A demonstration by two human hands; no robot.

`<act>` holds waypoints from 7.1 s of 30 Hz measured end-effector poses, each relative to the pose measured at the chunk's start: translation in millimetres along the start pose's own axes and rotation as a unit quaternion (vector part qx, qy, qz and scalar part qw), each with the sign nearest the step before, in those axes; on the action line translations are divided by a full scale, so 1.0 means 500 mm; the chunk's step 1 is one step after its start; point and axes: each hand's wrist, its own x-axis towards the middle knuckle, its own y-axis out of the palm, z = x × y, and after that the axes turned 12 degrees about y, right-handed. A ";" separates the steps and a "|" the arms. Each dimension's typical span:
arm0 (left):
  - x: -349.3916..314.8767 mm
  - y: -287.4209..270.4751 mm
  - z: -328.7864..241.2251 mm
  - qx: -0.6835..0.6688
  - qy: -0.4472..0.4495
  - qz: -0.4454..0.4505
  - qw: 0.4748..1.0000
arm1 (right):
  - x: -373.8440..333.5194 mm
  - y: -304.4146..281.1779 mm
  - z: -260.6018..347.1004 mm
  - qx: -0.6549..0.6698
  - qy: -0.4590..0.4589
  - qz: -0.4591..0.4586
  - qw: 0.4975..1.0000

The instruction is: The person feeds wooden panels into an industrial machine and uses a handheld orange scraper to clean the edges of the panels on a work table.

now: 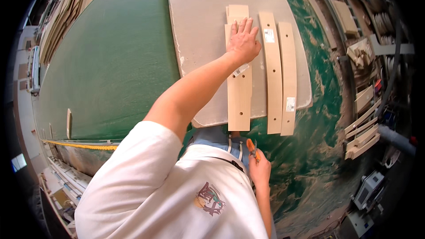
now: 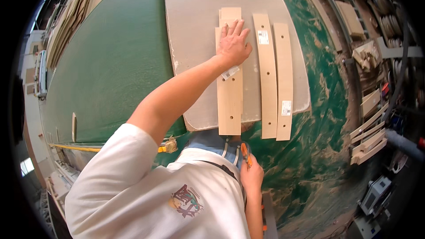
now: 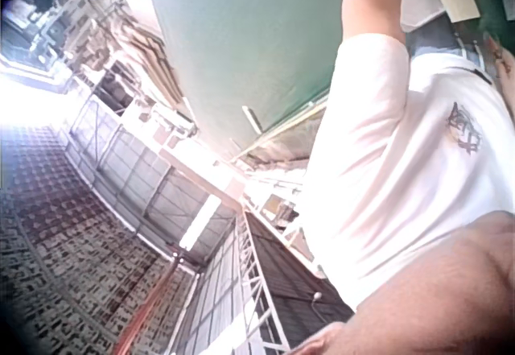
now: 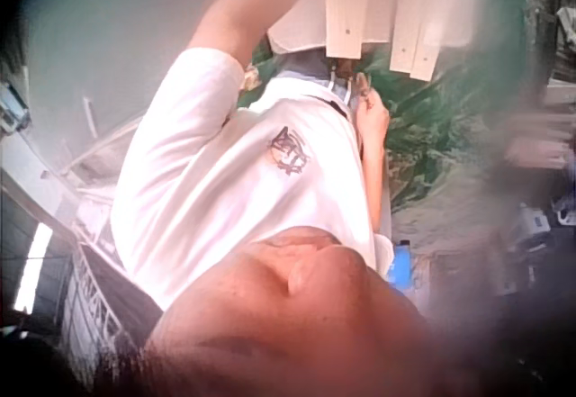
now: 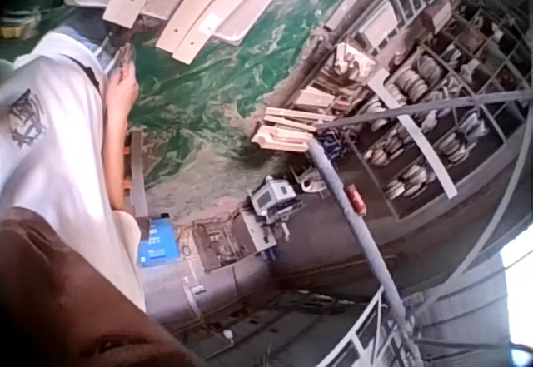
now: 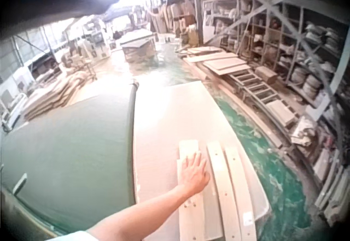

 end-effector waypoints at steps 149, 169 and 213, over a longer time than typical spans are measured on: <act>-0.485 -0.097 0.066 -0.073 0.447 0.270 0.850 | 0.024 0.169 -0.064 0.034 0.002 0.011 0.999; -0.517 -0.026 0.006 -0.032 0.137 0.055 0.989 | -0.029 0.228 0.029 -0.129 -0.041 0.038 0.990; -0.100 -0.011 -0.359 -0.183 -0.039 -0.084 0.979 | -0.120 0.067 -0.234 0.192 0.094 -0.023 0.977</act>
